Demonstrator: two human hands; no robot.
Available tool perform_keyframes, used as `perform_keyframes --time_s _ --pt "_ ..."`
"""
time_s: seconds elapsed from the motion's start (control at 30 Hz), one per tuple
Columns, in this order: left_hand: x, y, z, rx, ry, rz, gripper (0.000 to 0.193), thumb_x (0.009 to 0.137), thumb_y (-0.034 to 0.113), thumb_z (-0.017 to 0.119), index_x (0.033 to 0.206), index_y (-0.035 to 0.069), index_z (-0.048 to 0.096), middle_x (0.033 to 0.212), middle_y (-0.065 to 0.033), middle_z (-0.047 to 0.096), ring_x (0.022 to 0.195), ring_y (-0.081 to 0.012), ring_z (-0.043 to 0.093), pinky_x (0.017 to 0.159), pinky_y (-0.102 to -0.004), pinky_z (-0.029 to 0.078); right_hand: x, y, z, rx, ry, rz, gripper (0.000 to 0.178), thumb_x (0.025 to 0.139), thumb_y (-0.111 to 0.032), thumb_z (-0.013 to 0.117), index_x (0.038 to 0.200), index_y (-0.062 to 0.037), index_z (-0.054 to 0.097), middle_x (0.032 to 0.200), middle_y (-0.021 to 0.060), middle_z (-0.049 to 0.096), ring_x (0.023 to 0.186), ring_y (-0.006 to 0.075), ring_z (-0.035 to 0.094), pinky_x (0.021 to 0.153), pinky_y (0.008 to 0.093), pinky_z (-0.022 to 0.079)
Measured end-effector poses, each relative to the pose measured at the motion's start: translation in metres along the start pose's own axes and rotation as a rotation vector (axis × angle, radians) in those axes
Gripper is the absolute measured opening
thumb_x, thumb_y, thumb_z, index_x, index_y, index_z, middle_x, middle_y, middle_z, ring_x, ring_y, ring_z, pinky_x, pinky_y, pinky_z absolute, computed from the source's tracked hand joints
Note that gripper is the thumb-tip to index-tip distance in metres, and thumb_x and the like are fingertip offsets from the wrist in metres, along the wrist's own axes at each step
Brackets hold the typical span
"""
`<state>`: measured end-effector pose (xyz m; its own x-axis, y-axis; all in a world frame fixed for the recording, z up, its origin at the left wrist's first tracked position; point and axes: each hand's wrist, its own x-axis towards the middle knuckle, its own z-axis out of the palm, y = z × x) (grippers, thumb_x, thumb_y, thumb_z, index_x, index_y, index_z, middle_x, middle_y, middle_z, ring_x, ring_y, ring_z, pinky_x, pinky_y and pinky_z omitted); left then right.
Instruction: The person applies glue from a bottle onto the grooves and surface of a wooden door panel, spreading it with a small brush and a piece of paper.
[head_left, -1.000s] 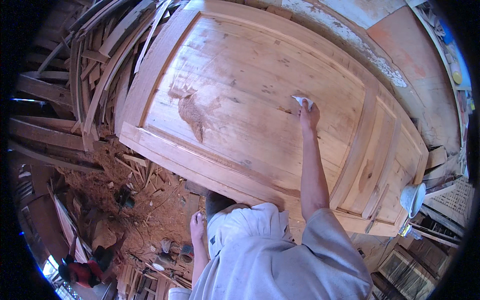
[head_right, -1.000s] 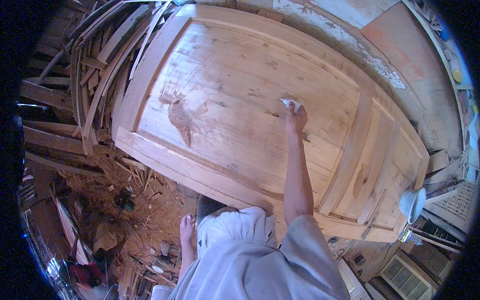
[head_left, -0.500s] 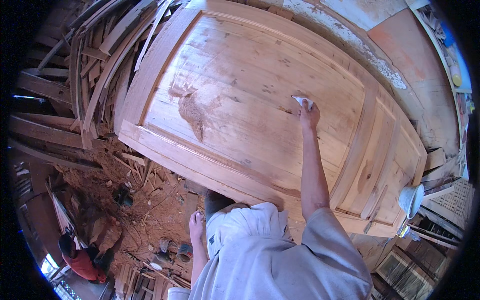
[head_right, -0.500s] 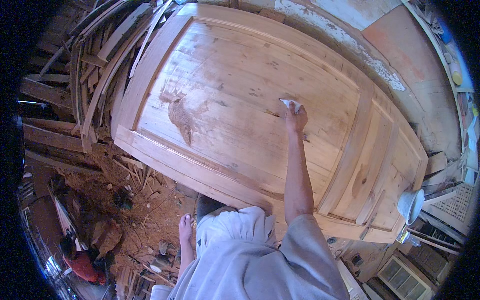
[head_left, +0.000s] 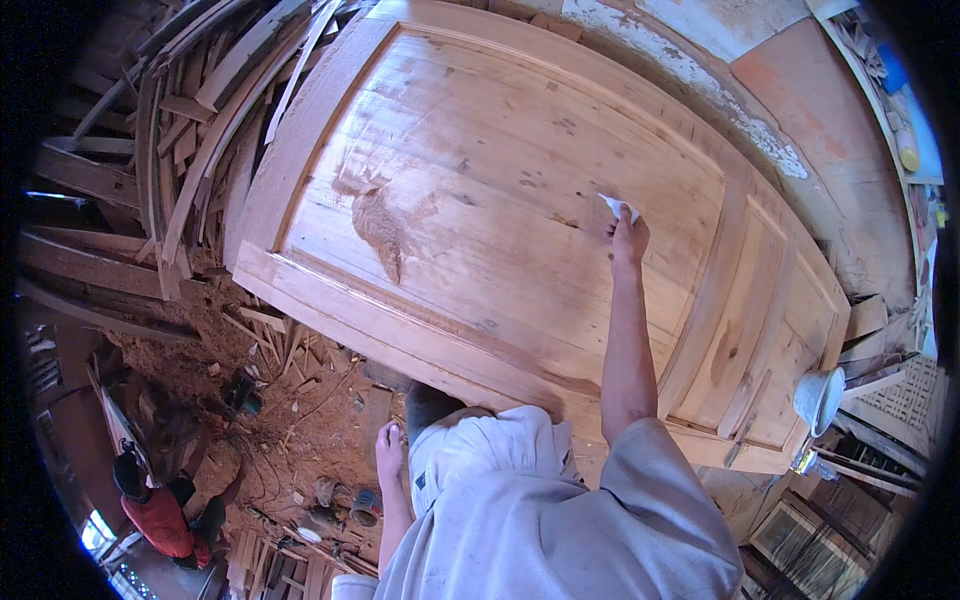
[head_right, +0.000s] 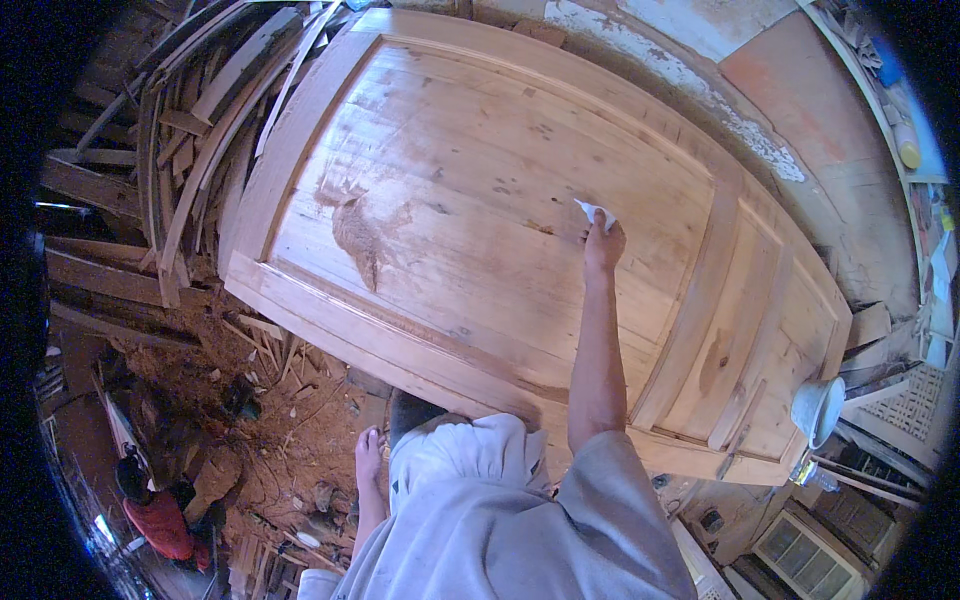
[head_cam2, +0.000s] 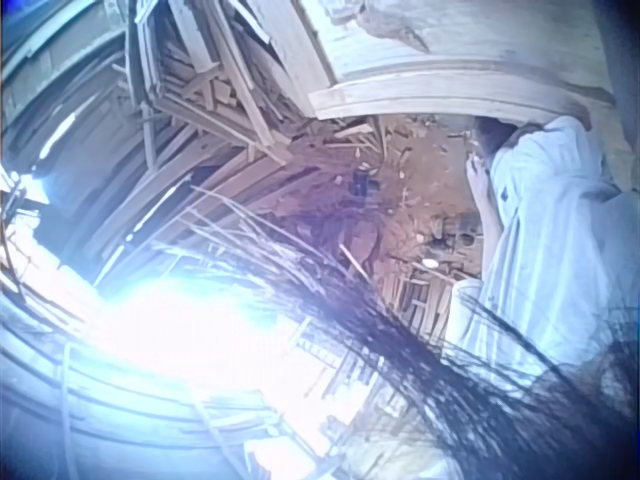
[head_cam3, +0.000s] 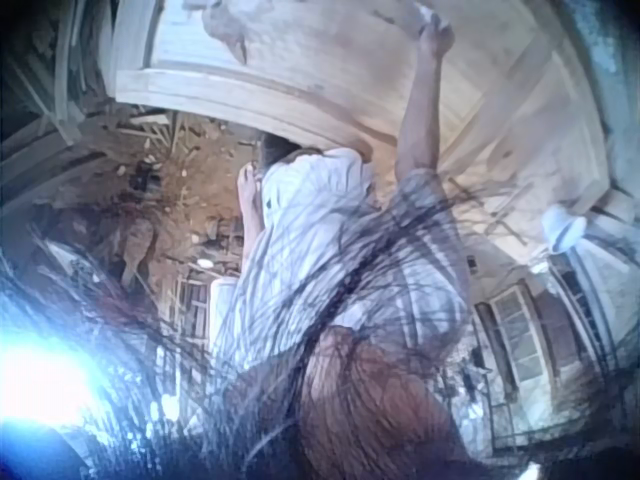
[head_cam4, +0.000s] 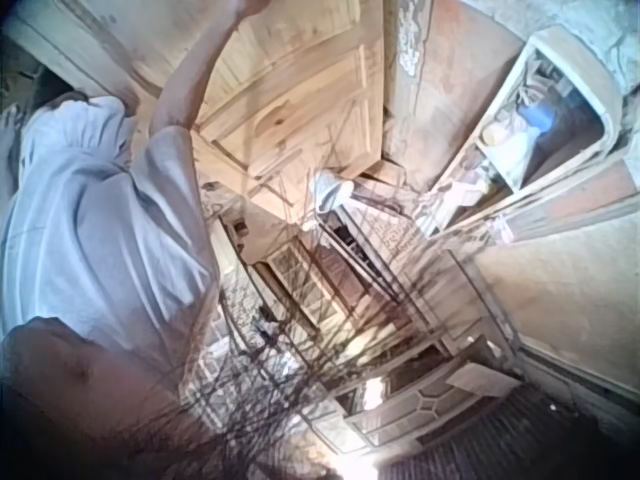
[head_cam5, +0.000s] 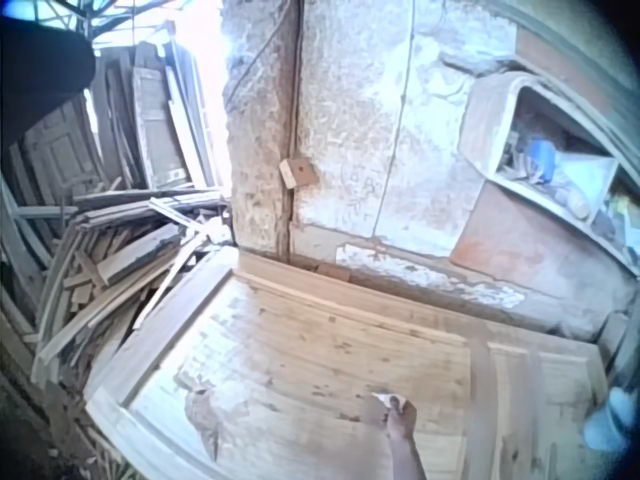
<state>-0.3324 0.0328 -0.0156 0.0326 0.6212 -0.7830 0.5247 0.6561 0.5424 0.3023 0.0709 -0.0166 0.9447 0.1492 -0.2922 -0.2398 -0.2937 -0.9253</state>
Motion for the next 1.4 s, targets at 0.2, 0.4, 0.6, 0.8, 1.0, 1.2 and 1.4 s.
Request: perform_keyframes --time_s 0.2,0.4,0.6,0.8,1.0,1.2,1.4 --pt "0.006 -0.009 -0.003 0.000 0.012 0.045 0.040 0.098 0.035 0.049 0.123 0.004 0.053 0.108 -0.0064 0.059 0.099 -0.0165 0.059 0.082 -0.0298 0.048 0.012 -0.001 0.007 -0.046 -0.019 -0.057 0.030 0.094 -0.029 0.059 0.101 -0.0002 0.064 0.066 0.0015 0.055 0.052 0.0101 0.055 0.047 0.0258 0.048" --pt "0.000 -0.001 -0.005 -0.067 0.033 -0.001 0.035 0.099 0.032 0.049 0.119 0.004 0.054 0.104 -0.0048 0.059 0.090 -0.0129 0.058 0.073 -0.0249 0.047 0.021 0.004 0.019 -0.117 0.006 -0.107 0.030 0.092 -0.030 0.061 0.091 -0.0004 0.062 0.063 0.0038 0.058 0.050 0.0123 0.057 0.046 0.0284 0.047" --pt "-0.002 -0.001 -0.007 -0.023 0.034 -0.001 0.034 0.099 0.031 0.049 0.120 0.004 0.054 0.103 -0.0038 0.059 0.090 -0.0123 0.057 0.072 -0.0247 0.046 0.038 0.022 0.019 -0.201 0.057 -0.169 0.033 0.089 -0.033 0.063 0.085 0.0006 0.063 0.063 0.0101 0.063 0.052 0.0187 0.063 0.050 0.0346 0.049" --pt "-0.003 0.004 -0.003 -0.023 0.038 -0.002 0.037 0.099 0.033 0.048 0.122 0.005 0.053 0.107 -0.0042 0.058 0.096 -0.0145 0.058 0.078 -0.0275 0.047 0.047 0.030 0.019 -0.217 0.061 -0.195 0.037 0.088 -0.034 0.065 0.083 0.0021 0.061 0.064 0.0123 0.064 0.053 0.0218 0.064 0.052 0.0365 0.050" --pt "-0.003 0.005 0.003 -0.014 0.078 0.008 0.036 0.099 0.031 0.049 0.117 0.002 0.058 0.104 -0.0096 0.063 0.092 -0.0160 0.061 0.078 -0.0291 0.049 0.046 0.025 0.020 -0.222 0.054 -0.207 0.037 0.088 -0.033 0.064 0.082 0.0029 0.060 0.064 0.0125 0.063 0.053 0.0223 0.065 0.050 0.0363 0.050" --pt "-0.003 0.002 0.002 -0.067 0.091 0.024 0.035 0.099 0.030 0.049 0.115 0.000 0.058 0.103 -0.0105 0.063 0.091 -0.0156 0.061 0.078 -0.0283 0.049 0.040 0.019 0.023 -0.211 0.065 -0.183 0.034 0.089 -0.031 0.064 0.083 0.0026 0.060 0.065 0.0122 0.064 0.052 0.0210 0.065 0.048 0.0345 0.050" --pt "-0.003 0.011 -0.001 -0.019 0.053 0.007 0.035 0.099 0.030 0.049 0.116 0.000 0.057 0.103 -0.0098 0.063 0.091 -0.0165 0.061 0.079 -0.0297 0.050 0.046 0.035 0.020 -0.235 0.093 -0.167 0.039 0.088 -0.037 0.062 0.085 0.0017 0.061 0.071 0.0141 0.066 0.062 0.0269 0.066 0.058 0.0391 0.051"
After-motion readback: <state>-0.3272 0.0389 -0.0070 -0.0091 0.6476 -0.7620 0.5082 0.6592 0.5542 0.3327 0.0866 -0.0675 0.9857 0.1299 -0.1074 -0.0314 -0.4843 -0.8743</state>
